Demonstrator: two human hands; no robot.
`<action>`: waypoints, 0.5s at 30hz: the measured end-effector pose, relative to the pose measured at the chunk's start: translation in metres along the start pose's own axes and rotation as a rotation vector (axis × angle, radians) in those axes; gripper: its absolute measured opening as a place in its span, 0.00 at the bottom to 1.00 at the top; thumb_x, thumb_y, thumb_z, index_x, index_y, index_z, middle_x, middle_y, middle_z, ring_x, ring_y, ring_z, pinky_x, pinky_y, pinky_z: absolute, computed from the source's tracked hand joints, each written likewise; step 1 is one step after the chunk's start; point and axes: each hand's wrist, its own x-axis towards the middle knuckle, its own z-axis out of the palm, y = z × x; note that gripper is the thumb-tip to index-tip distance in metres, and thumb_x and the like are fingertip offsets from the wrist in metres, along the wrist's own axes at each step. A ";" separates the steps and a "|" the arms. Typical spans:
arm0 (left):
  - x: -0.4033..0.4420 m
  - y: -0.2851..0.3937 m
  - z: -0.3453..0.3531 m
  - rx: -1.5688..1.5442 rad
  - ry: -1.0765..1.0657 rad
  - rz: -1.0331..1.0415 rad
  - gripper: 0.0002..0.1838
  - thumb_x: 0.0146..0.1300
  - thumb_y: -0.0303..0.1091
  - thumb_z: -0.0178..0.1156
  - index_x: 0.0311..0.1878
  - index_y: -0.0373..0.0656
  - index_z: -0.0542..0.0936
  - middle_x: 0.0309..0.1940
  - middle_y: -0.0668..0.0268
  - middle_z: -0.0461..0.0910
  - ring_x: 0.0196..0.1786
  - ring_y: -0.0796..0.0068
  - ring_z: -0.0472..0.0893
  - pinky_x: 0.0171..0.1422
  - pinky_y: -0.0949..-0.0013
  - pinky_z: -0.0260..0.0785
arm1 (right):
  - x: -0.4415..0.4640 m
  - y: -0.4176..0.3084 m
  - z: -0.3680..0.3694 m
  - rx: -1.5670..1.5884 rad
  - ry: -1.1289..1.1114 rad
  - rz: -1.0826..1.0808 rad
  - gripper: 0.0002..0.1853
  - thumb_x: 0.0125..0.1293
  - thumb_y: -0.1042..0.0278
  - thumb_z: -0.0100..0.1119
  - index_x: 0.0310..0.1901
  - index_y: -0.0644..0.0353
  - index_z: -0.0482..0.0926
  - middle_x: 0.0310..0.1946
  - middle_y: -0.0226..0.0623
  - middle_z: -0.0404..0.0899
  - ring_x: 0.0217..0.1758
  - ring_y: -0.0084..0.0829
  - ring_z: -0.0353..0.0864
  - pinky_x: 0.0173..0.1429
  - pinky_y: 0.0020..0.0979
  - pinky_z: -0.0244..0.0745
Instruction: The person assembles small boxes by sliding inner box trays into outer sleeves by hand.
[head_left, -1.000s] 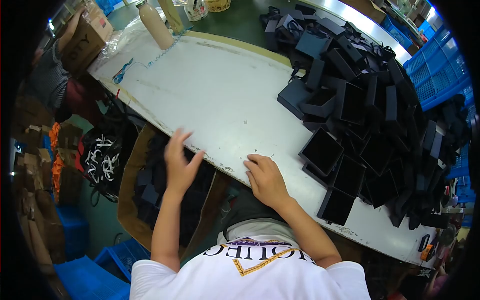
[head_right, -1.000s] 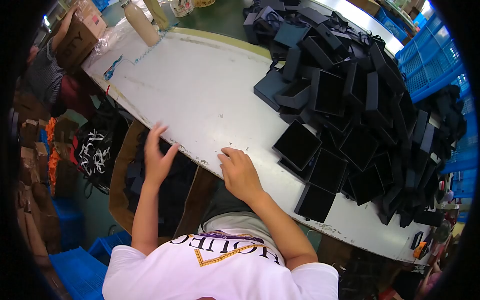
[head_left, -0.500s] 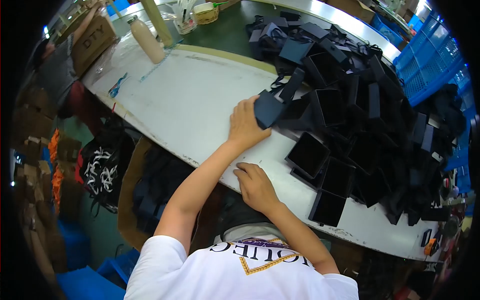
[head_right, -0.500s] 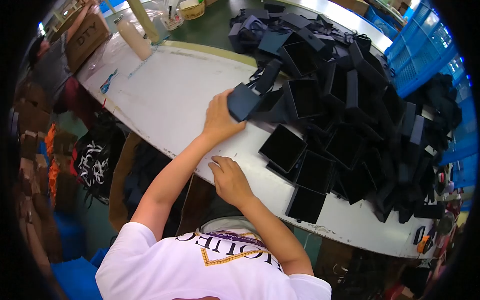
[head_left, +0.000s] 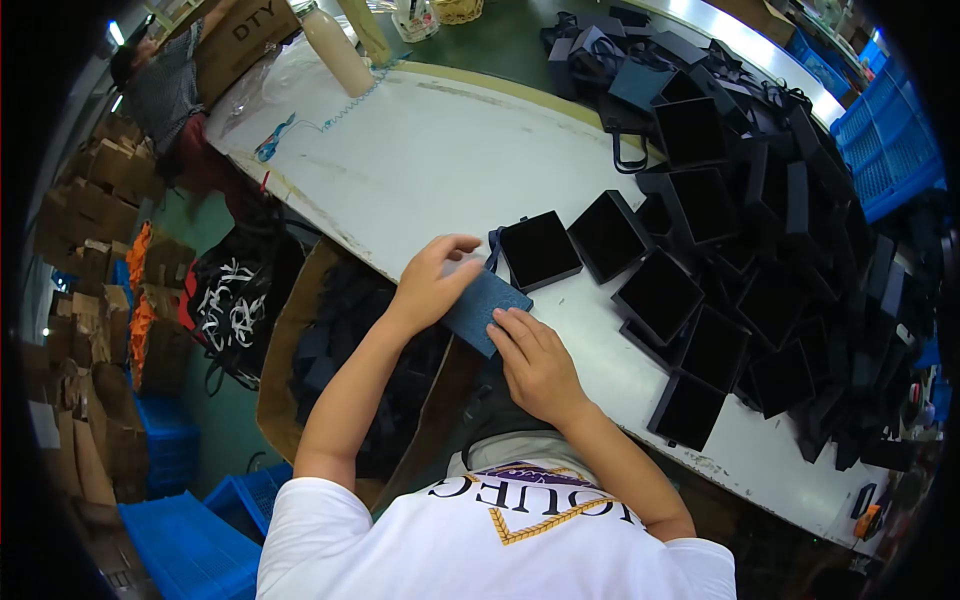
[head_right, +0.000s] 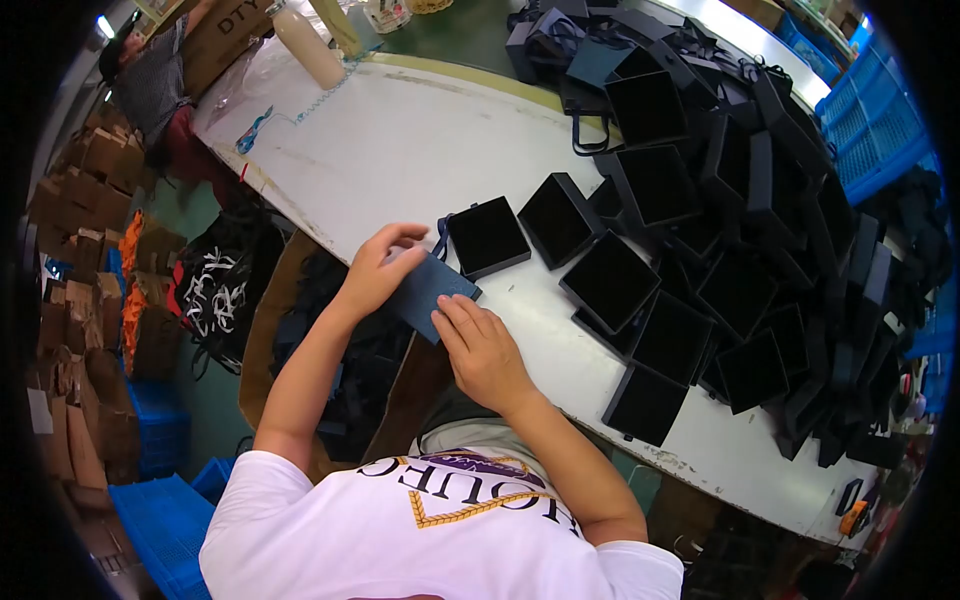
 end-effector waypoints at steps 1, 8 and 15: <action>0.009 0.018 0.006 0.140 -0.033 -0.035 0.23 0.63 0.42 0.68 0.56 0.38 0.84 0.51 0.58 0.86 0.54 0.65 0.84 0.58 0.63 0.76 | -0.001 0.000 -0.001 0.020 0.008 0.003 0.21 0.62 0.80 0.63 0.58 0.67 0.81 0.64 0.48 0.78 0.67 0.48 0.78 0.65 0.45 0.76; 0.030 0.014 0.037 0.365 -0.031 0.076 0.18 0.66 0.45 0.70 0.40 0.36 0.84 0.47 0.55 0.83 0.48 0.56 0.84 0.52 0.60 0.77 | 0.057 0.041 -0.037 -0.216 0.207 0.191 0.20 0.64 0.80 0.61 0.59 0.66 0.79 0.58 0.47 0.79 0.63 0.51 0.78 0.63 0.44 0.75; 0.013 -0.010 0.049 0.132 0.294 0.316 0.13 0.68 0.39 0.68 0.38 0.37 0.86 0.59 0.53 0.79 0.58 0.53 0.80 0.62 0.55 0.73 | 0.128 0.114 -0.026 -0.571 -0.400 0.089 0.10 0.61 0.73 0.62 0.45 0.57 0.84 0.45 0.41 0.87 0.59 0.43 0.84 0.57 0.40 0.78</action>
